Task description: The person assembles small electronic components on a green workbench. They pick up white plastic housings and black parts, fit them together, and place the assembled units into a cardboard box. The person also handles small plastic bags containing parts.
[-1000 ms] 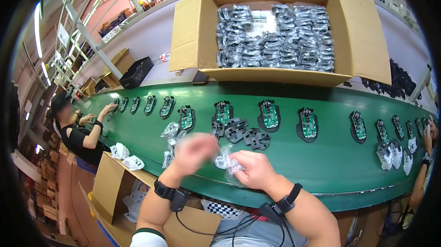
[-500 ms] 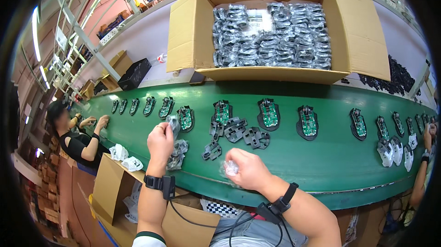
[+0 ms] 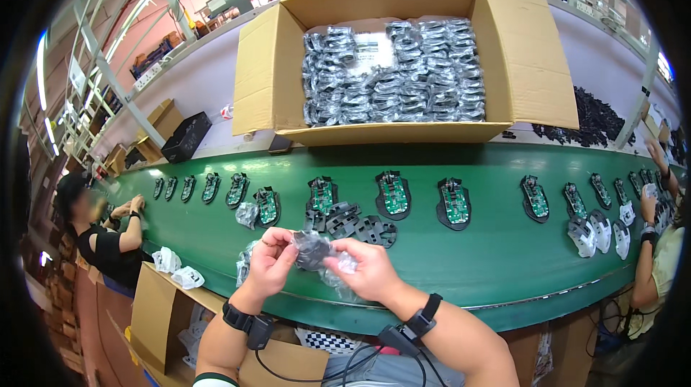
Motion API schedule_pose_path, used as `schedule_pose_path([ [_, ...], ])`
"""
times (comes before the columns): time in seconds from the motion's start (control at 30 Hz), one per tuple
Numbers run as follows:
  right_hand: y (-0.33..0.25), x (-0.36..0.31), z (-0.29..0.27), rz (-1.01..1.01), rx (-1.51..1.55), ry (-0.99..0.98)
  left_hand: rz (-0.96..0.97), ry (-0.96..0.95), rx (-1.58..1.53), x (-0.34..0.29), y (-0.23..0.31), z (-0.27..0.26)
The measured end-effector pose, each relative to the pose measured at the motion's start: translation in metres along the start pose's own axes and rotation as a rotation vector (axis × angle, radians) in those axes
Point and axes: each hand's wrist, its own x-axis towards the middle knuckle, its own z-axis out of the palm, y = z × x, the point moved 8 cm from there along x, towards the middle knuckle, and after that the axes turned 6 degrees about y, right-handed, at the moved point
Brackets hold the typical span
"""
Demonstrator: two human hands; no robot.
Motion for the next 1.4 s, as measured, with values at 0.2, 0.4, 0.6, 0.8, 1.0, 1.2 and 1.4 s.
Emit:
schedule_pose_path([
  [0.2, 0.013, 0.004, -0.013, -0.032, 0.276, 0.173, 0.019, 0.166, 0.091, 0.005, -0.001, -0.017],
  [0.4, -0.052, -0.015, 0.017, -0.539, -0.366, 0.031, -0.179, 0.199, 0.157, 0.006, -0.023, -0.016],
  [0.6, -0.031, -0.002, -0.008, -0.393, -0.305, 0.267, -0.257, 0.088, 0.061, 0.004, -0.027, -0.002],
  [0.8, -0.018, 0.008, -0.032, -0.261, -0.129, 0.376, -0.086, -0.165, 0.297, -0.002, -0.01, 0.011],
  [1.0, -0.021, 0.005, -0.023, -0.261, -0.167, 0.318, 0.173, 0.197, 0.48, 0.006, 0.013, -0.019],
  [1.2, -0.019, 0.005, -0.012, -0.277, -0.249, 0.19, 0.311, 0.459, 0.554, 0.013, 0.033, -0.053],
  [1.4, -0.015, 0.005, -0.004, -0.288, -0.241, 0.132, 0.385, 0.482, 0.716, 0.015, 0.031, -0.057],
])
